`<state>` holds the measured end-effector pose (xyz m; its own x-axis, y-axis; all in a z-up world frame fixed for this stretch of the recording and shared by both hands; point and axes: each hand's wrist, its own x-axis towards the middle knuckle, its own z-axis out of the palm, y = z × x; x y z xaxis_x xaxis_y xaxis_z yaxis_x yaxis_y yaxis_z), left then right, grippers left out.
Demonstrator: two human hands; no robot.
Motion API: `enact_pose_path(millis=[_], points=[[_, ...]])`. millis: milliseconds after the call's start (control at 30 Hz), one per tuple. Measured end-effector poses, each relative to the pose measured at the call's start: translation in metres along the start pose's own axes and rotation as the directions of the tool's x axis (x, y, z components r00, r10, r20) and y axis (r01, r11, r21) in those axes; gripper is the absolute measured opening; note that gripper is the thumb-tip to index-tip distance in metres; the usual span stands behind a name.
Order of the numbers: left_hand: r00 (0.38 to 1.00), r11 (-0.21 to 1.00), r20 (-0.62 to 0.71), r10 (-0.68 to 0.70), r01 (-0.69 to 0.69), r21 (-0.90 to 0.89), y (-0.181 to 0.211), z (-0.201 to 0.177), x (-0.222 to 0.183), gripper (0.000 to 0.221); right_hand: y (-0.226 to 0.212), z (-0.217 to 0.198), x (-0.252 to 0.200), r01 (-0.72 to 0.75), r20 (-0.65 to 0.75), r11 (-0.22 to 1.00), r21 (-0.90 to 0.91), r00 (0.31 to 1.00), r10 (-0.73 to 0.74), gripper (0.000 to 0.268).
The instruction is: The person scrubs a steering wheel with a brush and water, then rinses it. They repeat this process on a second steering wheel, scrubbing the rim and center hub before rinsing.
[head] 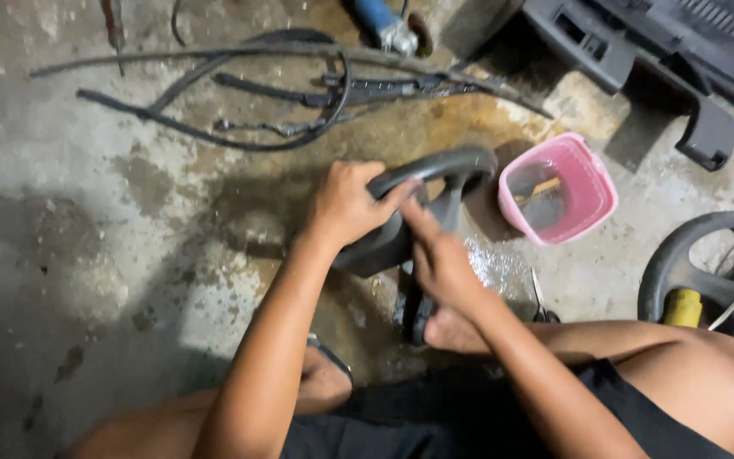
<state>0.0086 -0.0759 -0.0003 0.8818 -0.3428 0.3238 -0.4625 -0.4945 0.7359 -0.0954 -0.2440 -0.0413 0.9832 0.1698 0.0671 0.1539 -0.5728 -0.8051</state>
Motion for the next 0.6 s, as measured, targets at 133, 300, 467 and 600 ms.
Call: enact_pose_path(millis=[133,300,467,600], points=[[0.999,0.999,0.019,-0.034,0.034,0.029,0.006,0.005,-0.005,0.047,0.010,0.002,-0.007,-0.039,-0.002,0.999,-0.019,0.999,0.039,0.061],[1.000,0.997,-0.011,-0.024,0.025,0.077,0.006,0.003,-0.007,0.048,-0.008,0.001,-0.037,-0.087,-0.002,0.996,-0.007,0.996,0.087,0.059],[0.998,0.998,0.062,-0.014,0.011,0.054,0.022,0.012,-0.007,0.045,0.007,-0.001,-0.030,-0.071,-0.047,0.997,0.025,0.996,0.072,0.058],[0.996,0.998,0.072,-0.045,0.041,0.054,0.020,-0.001,-0.004,0.047,0.001,-0.013,-0.061,-0.085,-0.021,0.996,-0.003,0.996,0.085,0.058]])
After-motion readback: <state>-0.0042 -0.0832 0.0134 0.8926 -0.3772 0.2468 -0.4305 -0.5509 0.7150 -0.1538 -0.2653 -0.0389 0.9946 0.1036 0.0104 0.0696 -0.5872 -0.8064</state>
